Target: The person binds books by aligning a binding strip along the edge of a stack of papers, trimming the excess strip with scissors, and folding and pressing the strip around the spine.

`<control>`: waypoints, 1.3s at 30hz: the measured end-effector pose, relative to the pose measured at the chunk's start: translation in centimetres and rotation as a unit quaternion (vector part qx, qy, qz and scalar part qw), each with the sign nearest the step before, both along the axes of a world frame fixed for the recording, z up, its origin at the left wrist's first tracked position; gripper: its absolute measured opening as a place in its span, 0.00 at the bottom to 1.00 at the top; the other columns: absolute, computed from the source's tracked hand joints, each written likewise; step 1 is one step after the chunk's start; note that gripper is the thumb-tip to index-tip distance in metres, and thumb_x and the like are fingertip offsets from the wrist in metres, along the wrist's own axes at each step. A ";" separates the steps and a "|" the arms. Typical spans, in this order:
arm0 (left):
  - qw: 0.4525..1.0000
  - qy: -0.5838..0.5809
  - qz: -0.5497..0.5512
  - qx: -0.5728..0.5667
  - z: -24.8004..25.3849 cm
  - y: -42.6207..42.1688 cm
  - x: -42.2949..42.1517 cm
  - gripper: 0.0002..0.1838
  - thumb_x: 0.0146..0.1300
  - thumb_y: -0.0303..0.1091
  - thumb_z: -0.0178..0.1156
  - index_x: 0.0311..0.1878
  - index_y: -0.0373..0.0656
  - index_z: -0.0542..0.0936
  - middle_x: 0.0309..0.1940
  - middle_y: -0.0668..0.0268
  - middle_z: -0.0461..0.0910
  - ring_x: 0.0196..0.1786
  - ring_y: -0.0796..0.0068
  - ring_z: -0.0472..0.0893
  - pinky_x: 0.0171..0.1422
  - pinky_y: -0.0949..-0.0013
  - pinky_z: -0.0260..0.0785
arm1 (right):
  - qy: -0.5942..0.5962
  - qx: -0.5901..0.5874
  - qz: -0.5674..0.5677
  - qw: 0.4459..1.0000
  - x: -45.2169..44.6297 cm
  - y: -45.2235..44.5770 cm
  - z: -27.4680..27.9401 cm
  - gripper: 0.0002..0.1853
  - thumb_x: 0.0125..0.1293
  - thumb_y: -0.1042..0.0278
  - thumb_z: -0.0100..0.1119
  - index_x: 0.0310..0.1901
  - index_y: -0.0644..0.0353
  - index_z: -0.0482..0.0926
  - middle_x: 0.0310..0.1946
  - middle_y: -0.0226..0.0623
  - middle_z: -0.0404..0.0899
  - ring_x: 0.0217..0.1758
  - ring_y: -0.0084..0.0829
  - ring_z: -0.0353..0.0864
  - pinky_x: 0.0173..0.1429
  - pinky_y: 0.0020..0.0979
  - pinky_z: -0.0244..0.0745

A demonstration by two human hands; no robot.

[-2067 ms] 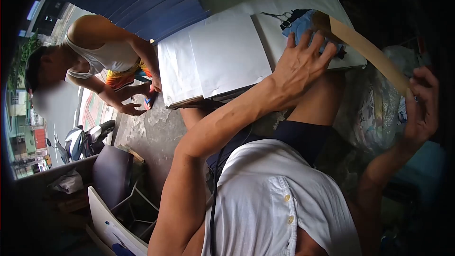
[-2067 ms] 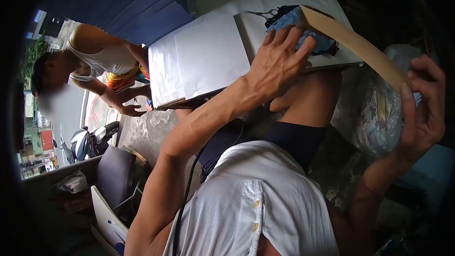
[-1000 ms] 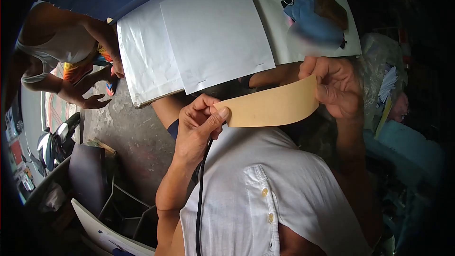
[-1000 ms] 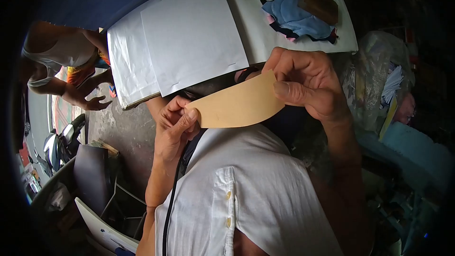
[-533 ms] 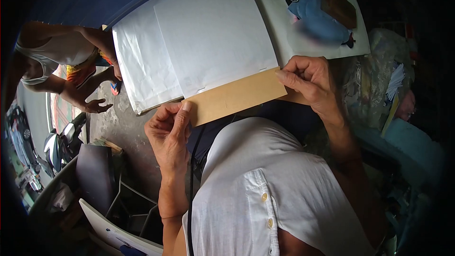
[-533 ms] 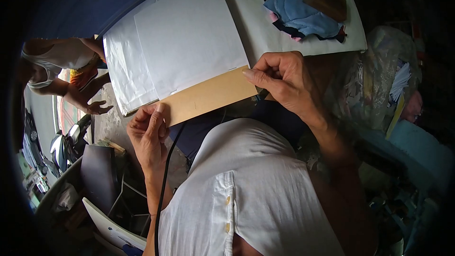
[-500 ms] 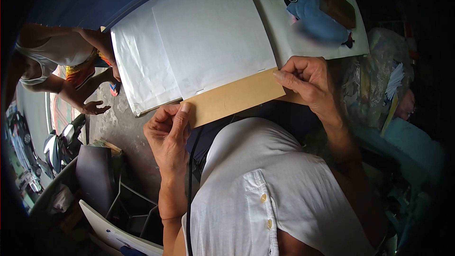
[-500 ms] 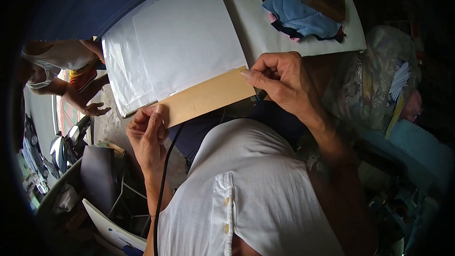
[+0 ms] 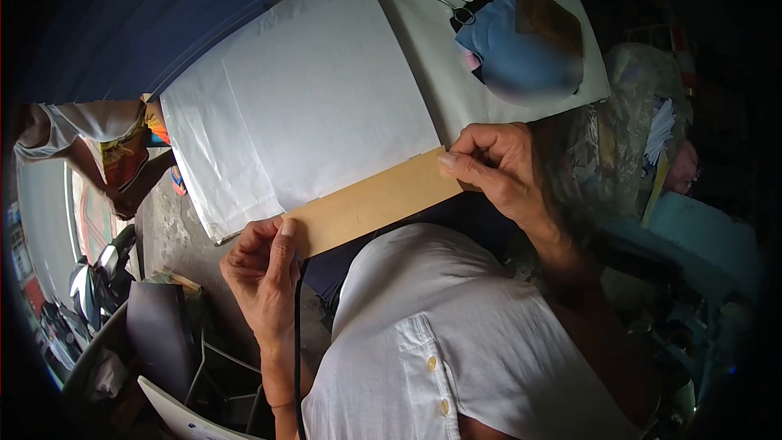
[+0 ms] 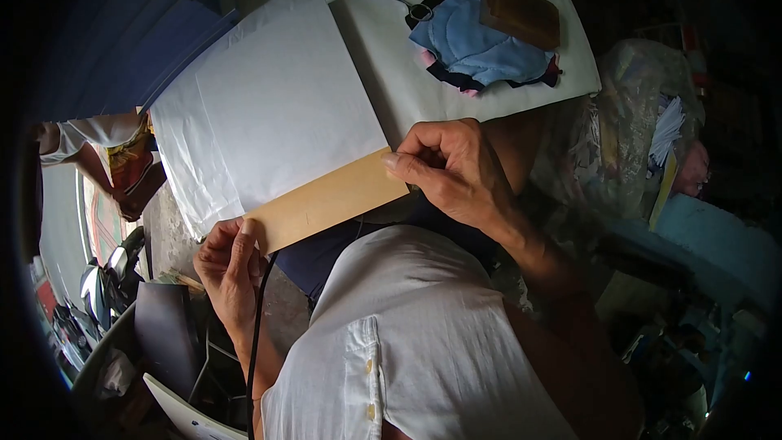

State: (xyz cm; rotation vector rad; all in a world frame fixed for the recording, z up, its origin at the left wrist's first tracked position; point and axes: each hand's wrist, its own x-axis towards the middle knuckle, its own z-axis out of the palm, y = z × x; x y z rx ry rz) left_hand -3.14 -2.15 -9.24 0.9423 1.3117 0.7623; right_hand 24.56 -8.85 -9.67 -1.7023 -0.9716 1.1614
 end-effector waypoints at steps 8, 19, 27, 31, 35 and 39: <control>1.000 -0.005 -0.002 0.015 -0.5 0.3 -0.3 0.07 0.69 0.22 0.66 0.33 0.36 0.81 0.18 0.79 0.73 0.19 0.94 0.65 0.23 0.84 0.52 | -0.029 0.004 0.024 0.999 0.2 0.3 0.2 0.09 0.66 0.74 0.67 0.28 0.67 0.83 0.18 0.23 0.75 0.22 0.09 0.66 0.26 0.20 0.56; 1.000 0.007 -0.004 0.008 -0.7 0.7 -0.3 0.08 0.67 0.21 0.67 0.30 0.37 0.81 0.18 0.76 0.74 0.19 0.92 0.66 0.23 0.84 0.54 | -0.039 -0.016 0.026 0.999 0.1 0.7 0.5 0.11 0.65 0.71 0.66 0.26 0.68 0.80 0.16 0.27 0.75 0.20 0.12 0.67 0.26 0.23 0.60; 1.000 0.007 0.008 -0.010 -0.9 0.8 -0.2 0.07 0.65 0.21 0.68 0.31 0.37 0.81 0.18 0.75 0.75 0.18 0.91 0.67 0.24 0.84 0.55 | -0.014 -0.017 0.015 1.000 -0.1 0.8 0.6 0.11 0.65 0.73 0.66 0.26 0.68 0.80 0.17 0.26 0.76 0.21 0.11 0.67 0.26 0.22 0.61; 1.000 -0.014 0.005 -0.006 -1.0 0.9 -0.2 0.06 0.64 0.21 0.67 0.32 0.36 0.81 0.18 0.75 0.75 0.18 0.91 0.67 0.24 0.83 0.57 | -0.019 -0.021 0.017 0.999 -0.1 1.0 0.8 0.11 0.65 0.73 0.66 0.26 0.68 0.80 0.17 0.27 0.76 0.21 0.12 0.67 0.25 0.22 0.61; 1.000 -0.024 0.006 -0.001 -1.3 0.9 -0.4 0.05 0.63 0.20 0.68 0.32 0.35 0.82 0.17 0.75 0.74 0.18 0.91 0.67 0.24 0.83 0.56 | -0.032 -0.026 0.016 0.999 -0.1 1.0 0.7 0.11 0.64 0.73 0.66 0.25 0.68 0.80 0.16 0.28 0.76 0.20 0.12 0.67 0.25 0.22 0.60; 1.000 -0.006 0.003 -0.007 -1.2 1.0 -0.5 0.05 0.63 0.21 0.69 0.32 0.34 0.82 0.17 0.75 0.73 0.18 0.91 0.66 0.25 0.83 0.57 | -0.033 -0.027 0.013 0.999 -0.1 1.0 0.6 0.11 0.64 0.72 0.66 0.25 0.68 0.81 0.15 0.28 0.75 0.19 0.13 0.67 0.25 0.23 0.60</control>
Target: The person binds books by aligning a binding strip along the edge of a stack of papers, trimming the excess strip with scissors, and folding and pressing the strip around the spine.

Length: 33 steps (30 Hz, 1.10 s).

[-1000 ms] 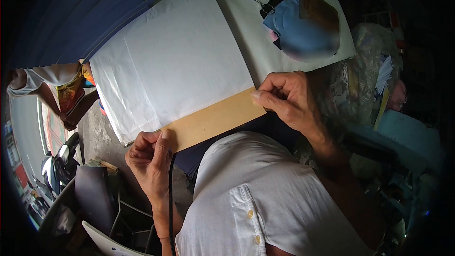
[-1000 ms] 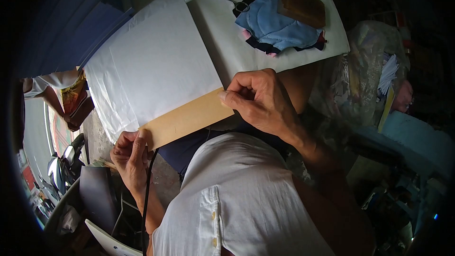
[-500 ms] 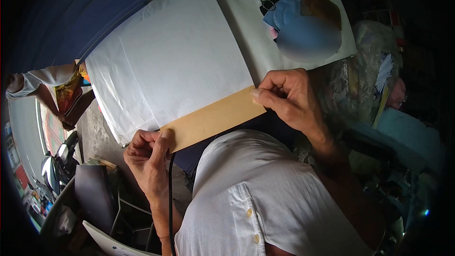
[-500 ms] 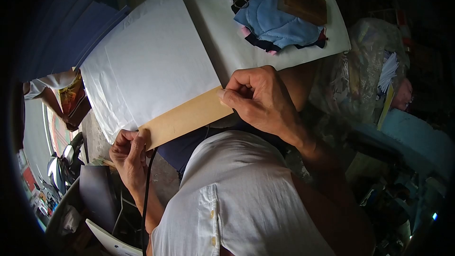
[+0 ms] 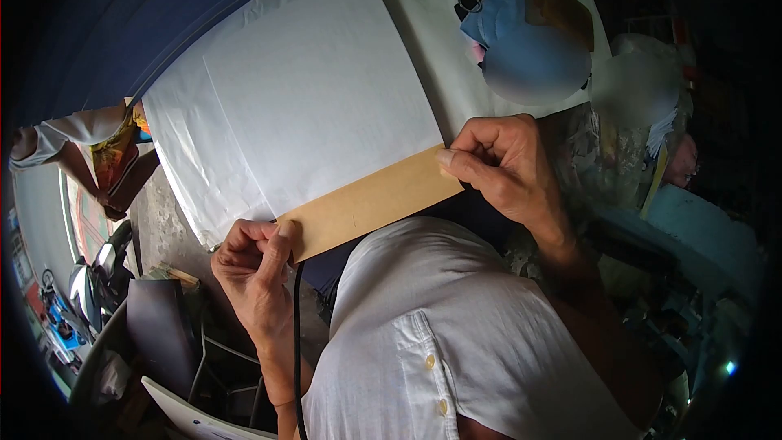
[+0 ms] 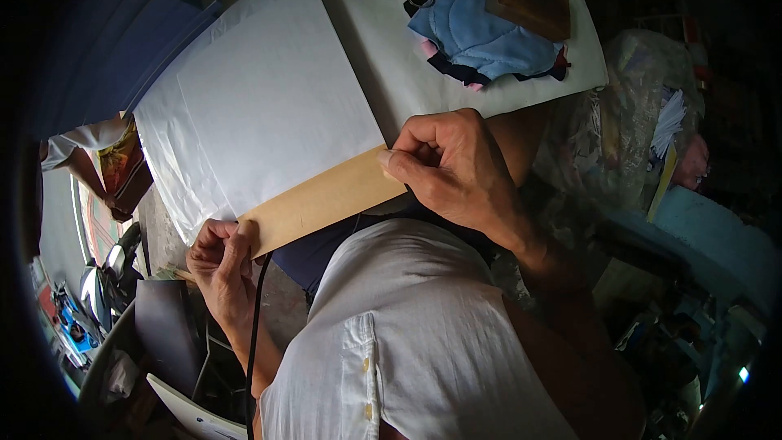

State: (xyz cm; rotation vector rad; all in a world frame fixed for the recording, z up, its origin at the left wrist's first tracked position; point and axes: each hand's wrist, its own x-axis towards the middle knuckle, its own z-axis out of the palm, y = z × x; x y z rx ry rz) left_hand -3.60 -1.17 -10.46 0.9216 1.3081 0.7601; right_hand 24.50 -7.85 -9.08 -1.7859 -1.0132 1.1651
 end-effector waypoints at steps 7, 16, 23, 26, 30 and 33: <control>1.000 -0.003 0.006 -0.002 0.2 0.0 0.2 0.07 0.62 0.21 0.70 0.31 0.34 0.82 0.17 0.75 0.73 0.20 0.89 0.67 0.28 0.81 0.60 | -0.010 -0.002 0.006 1.000 0.2 0.0 -0.2 0.10 0.63 0.72 0.66 0.26 0.68 0.81 0.16 0.27 0.76 0.20 0.12 0.68 0.25 0.22 0.60; 0.999 -0.028 0.009 -0.018 0.4 0.1 0.3 0.07 0.62 0.20 0.71 0.30 0.35 0.82 0.18 0.74 0.75 0.21 0.89 0.69 0.28 0.81 0.61 | 0.055 -0.026 -0.019 0.998 0.1 0.1 -0.1 0.10 0.64 0.75 0.66 0.25 0.67 0.80 0.17 0.27 0.77 0.20 0.10 0.68 0.25 0.19 0.59; 0.999 -0.036 0.006 -0.019 0.3 0.2 0.2 0.07 0.63 0.22 0.72 0.30 0.35 0.82 0.18 0.74 0.76 0.21 0.89 0.70 0.29 0.81 0.62 | 0.036 -0.022 -0.022 0.999 0.0 0.0 -0.1 0.11 0.66 0.74 0.65 0.26 0.67 0.80 0.18 0.27 0.77 0.20 0.10 0.69 0.26 0.19 0.59; 0.999 -0.033 -0.001 -0.016 0.3 0.2 0.2 0.07 0.63 0.22 0.71 0.30 0.35 0.82 0.18 0.74 0.76 0.21 0.89 0.70 0.29 0.81 0.63 | 0.034 -0.024 -0.016 0.999 0.0 0.0 -0.1 0.11 0.66 0.75 0.65 0.25 0.67 0.80 0.17 0.26 0.77 0.20 0.10 0.68 0.26 0.19 0.59; 0.999 -0.027 0.003 -0.018 0.4 0.1 0.3 0.07 0.62 0.21 0.70 0.30 0.35 0.82 0.18 0.73 0.76 0.21 0.89 0.70 0.30 0.81 0.63 | 0.038 -0.028 -0.019 0.999 -0.2 0.2 0.2 0.11 0.66 0.75 0.65 0.25 0.67 0.79 0.17 0.25 0.76 0.20 0.09 0.68 0.25 0.19 0.58; 0.999 -0.026 0.004 -0.022 0.4 0.2 0.3 0.07 0.62 0.21 0.70 0.30 0.35 0.82 0.18 0.73 0.76 0.21 0.88 0.71 0.29 0.81 0.63 | 0.017 -0.009 -0.008 1.000 -0.2 0.0 -0.2 0.11 0.67 0.75 0.63 0.25 0.64 0.78 0.16 0.22 0.72 0.19 0.08 0.63 0.25 0.19 0.54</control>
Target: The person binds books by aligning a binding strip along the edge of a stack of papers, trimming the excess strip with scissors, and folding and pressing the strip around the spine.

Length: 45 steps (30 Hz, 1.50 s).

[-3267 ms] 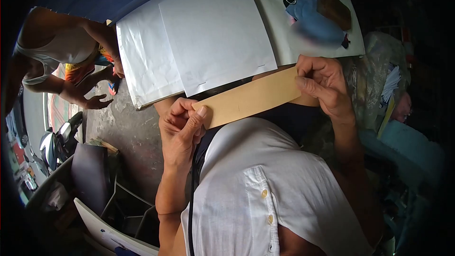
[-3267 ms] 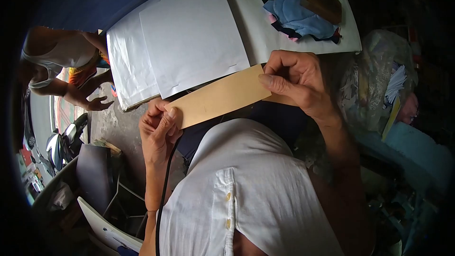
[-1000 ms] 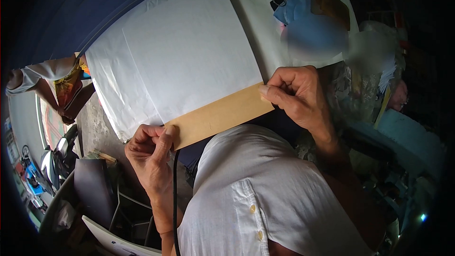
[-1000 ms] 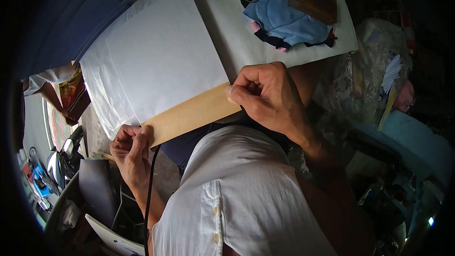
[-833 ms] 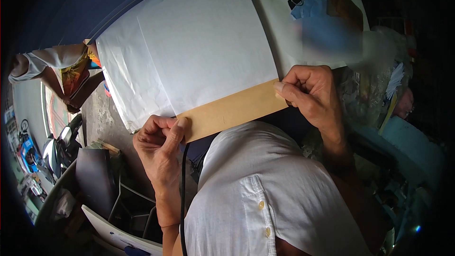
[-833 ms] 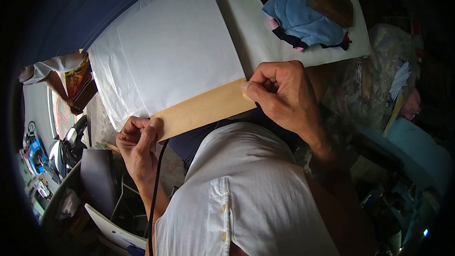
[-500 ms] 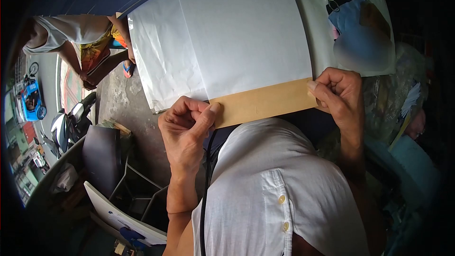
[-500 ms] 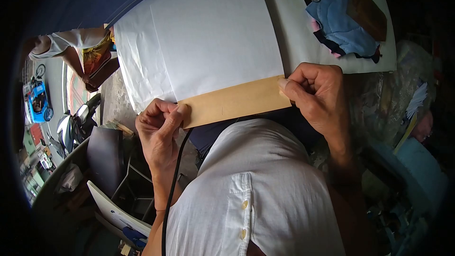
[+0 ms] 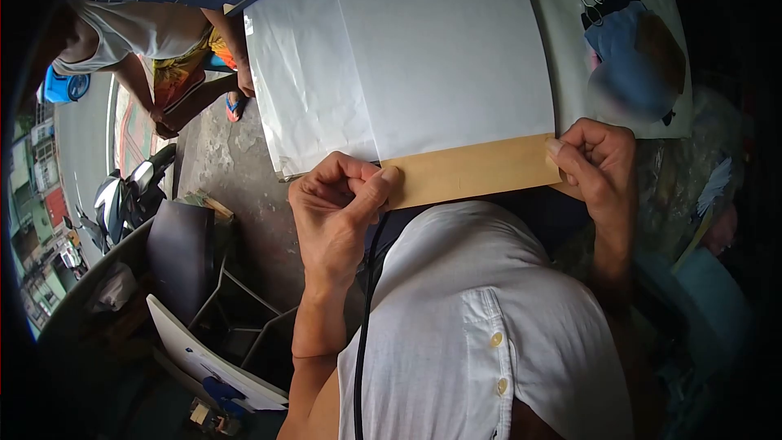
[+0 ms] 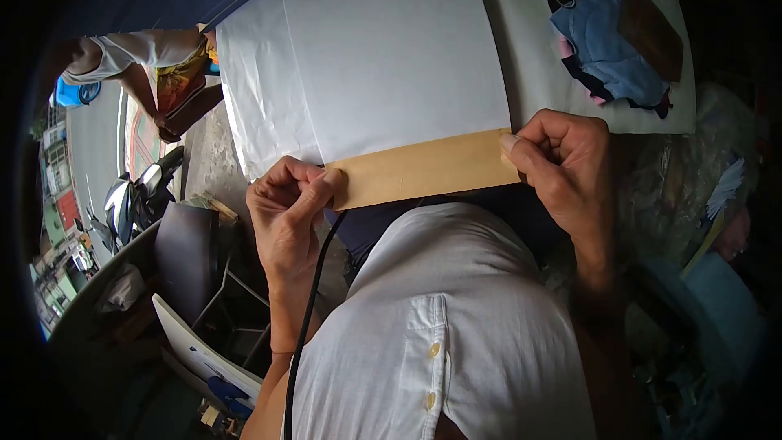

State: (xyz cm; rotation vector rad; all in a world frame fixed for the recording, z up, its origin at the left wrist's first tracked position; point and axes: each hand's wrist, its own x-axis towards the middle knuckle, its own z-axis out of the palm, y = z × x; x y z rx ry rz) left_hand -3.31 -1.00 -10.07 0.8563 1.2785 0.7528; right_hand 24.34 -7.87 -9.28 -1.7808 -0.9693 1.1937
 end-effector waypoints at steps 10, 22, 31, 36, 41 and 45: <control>1.000 0.007 -0.017 0.004 -0.1 0.2 0.0 0.08 0.61 0.22 0.71 0.28 0.37 0.81 0.18 0.71 0.78 0.21 0.88 0.71 0.28 0.81 0.62 | -0.001 0.007 0.000 1.000 0.1 0.0 -0.3 0.12 0.67 0.76 0.64 0.25 0.65 0.78 0.17 0.24 0.74 0.19 0.09 0.65 0.24 0.19 0.55; 0.872 0.314 0.034 0.374 0.0 -1.2 -0.7 0.07 0.61 0.23 0.71 0.37 0.36 0.80 0.26 0.68 0.81 0.24 0.86 0.72 0.30 0.79 0.64 | -0.134 0.052 -0.076 0.987 0.0 -1.0 0.6 0.10 0.67 0.74 0.70 0.31 0.64 0.78 0.18 0.24 0.74 0.20 0.09 0.67 0.25 0.18 0.58; 0.729 0.129 -0.428 0.519 1.0 -0.5 1.4 0.43 0.54 0.24 0.71 0.74 0.30 0.64 0.73 0.50 0.70 0.72 0.50 0.75 0.74 0.49 0.70 | -0.331 0.341 0.244 0.845 -4.3 0.5 0.2 0.28 0.59 0.75 0.72 0.61 0.69 0.77 0.47 0.41 0.86 0.48 0.40 0.88 0.55 0.39 0.85; 0.742 0.161 -0.377 0.530 -0.6 0.1 -0.6 0.46 0.52 0.27 0.74 0.74 0.33 0.64 0.70 0.50 0.74 0.70 0.49 0.77 0.77 0.51 0.67 | -0.432 0.348 0.218 0.803 -2.5 -1.1 -1.2 0.41 0.56 0.66 0.75 0.70 0.70 0.69 0.52 0.42 0.86 0.52 0.36 0.87 0.67 0.40 0.80; 0.725 0.159 -0.390 0.544 -0.5 1.0 -2.1 0.46 0.52 0.16 0.64 0.76 0.41 0.57 0.67 0.43 0.77 0.66 0.45 0.80 0.71 0.52 0.73 | -0.471 0.360 0.222 0.775 -0.7 -1.9 -1.8 0.39 0.56 0.72 0.73 0.69 0.72 0.69 0.57 0.43 0.85 0.57 0.39 0.87 0.70 0.40 0.77; 0.722 0.137 -0.346 0.584 -2.2 1.4 -3.4 0.42 0.55 0.19 0.60 0.75 0.39 0.57 0.63 0.42 0.79 0.64 0.44 0.82 0.70 0.50 0.73 | -0.487 0.375 0.204 0.762 -0.3 -2.7 -2.6 0.38 0.55 0.72 0.73 0.68 0.71 0.70 0.54 0.44 0.86 0.57 0.41 0.87 0.70 0.40 0.77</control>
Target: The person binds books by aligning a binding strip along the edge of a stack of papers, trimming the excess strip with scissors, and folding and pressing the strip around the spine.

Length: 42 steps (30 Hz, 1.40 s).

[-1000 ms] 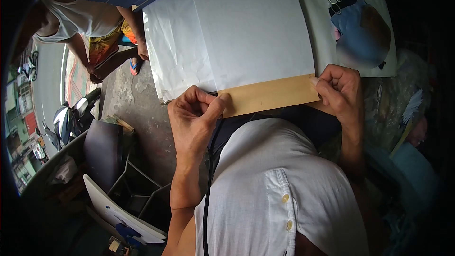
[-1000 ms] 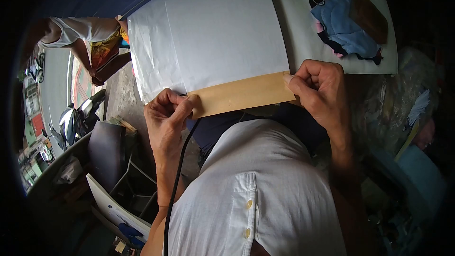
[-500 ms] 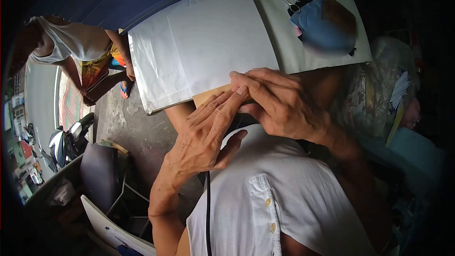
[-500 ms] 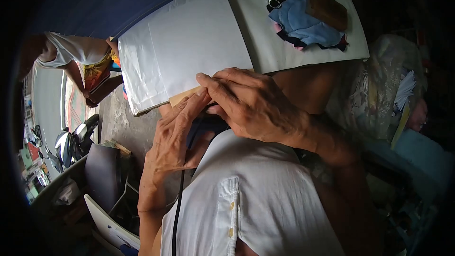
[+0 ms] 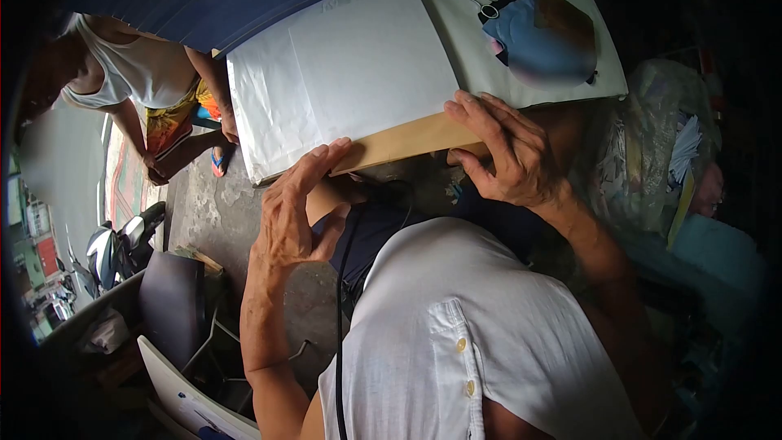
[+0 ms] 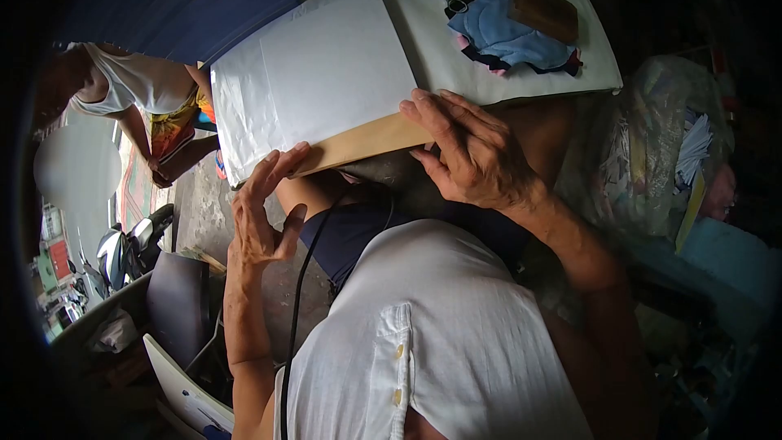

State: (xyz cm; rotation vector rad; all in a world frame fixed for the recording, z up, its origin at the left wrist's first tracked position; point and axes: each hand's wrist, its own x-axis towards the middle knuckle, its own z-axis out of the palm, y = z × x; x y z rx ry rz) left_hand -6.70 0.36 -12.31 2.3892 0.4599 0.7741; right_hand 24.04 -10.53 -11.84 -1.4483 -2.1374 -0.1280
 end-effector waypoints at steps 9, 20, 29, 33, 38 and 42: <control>0.994 0.008 0.101 0.042 5.1 8.3 5.9 0.27 0.66 0.32 0.66 0.67 0.37 0.72 0.56 0.51 0.84 0.61 0.52 0.84 0.69 0.54 0.73 | 0.721 -0.195 -0.128 0.653 -5.3 -3.2 1.3 0.46 0.65 0.65 0.73 0.74 0.69 0.52 0.49 0.50 0.83 0.55 0.37 0.83 0.64 0.38 0.77; 0.938 0.245 0.200 0.143 3.9 8.3 9.2 0.41 0.60 0.59 0.71 0.63 0.35 0.70 0.45 0.43 0.82 0.44 0.42 0.85 0.46 0.47 0.77 | 0.742 -0.104 -0.204 0.630 -7.7 -1.9 0.3 0.51 0.58 0.64 0.80 0.72 0.66 0.50 0.54 0.46 0.69 0.52 0.35 0.80 0.55 0.38 0.83; 0.952 0.140 0.170 0.214 7.0 4.3 9.6 0.42 0.54 0.43 0.78 0.69 0.38 0.71 0.55 0.51 0.77 0.56 0.49 0.76 0.57 0.51 0.74 | 0.756 -0.103 -0.176 0.622 -6.8 -3.5 -0.7 0.48 0.55 0.79 0.71 0.73 0.61 0.50 0.52 0.47 0.76 0.50 0.32 0.80 0.53 0.34 0.81; 0.988 0.087 -0.127 0.031 9.2 7.0 14.9 0.46 0.52 0.44 0.79 0.73 0.43 0.70 0.65 0.52 0.78 0.70 0.52 0.75 0.73 0.53 0.70 | 0.688 -0.103 -0.136 0.706 -5.2 -3.7 2.4 0.50 0.56 0.81 0.69 0.76 0.58 0.48 0.47 0.46 0.82 0.46 0.29 0.83 0.52 0.31 0.80; 0.956 0.197 -0.173 -0.131 13.1 9.5 16.0 0.30 0.55 0.31 0.78 0.61 0.39 0.79 0.42 0.54 0.87 0.48 0.66 0.87 0.58 0.63 0.78 | 0.578 -0.161 -0.092 0.795 -2.6 -2.9 7.3 0.46 0.58 0.81 0.67 0.76 0.55 0.53 0.43 0.44 0.84 0.43 0.26 0.84 0.50 0.27 0.80; 0.979 0.092 -0.107 -0.145 15.0 8.8 12.0 0.22 0.53 0.24 0.77 0.52 0.36 0.81 0.35 0.58 0.88 0.41 0.72 0.87 0.51 0.67 0.79 | 0.473 -0.197 -0.086 0.854 -0.3 -1.6 10.9 0.41 0.60 0.84 0.67 0.74 0.57 0.60 0.42 0.42 0.86 0.47 0.27 0.86 0.53 0.28 0.81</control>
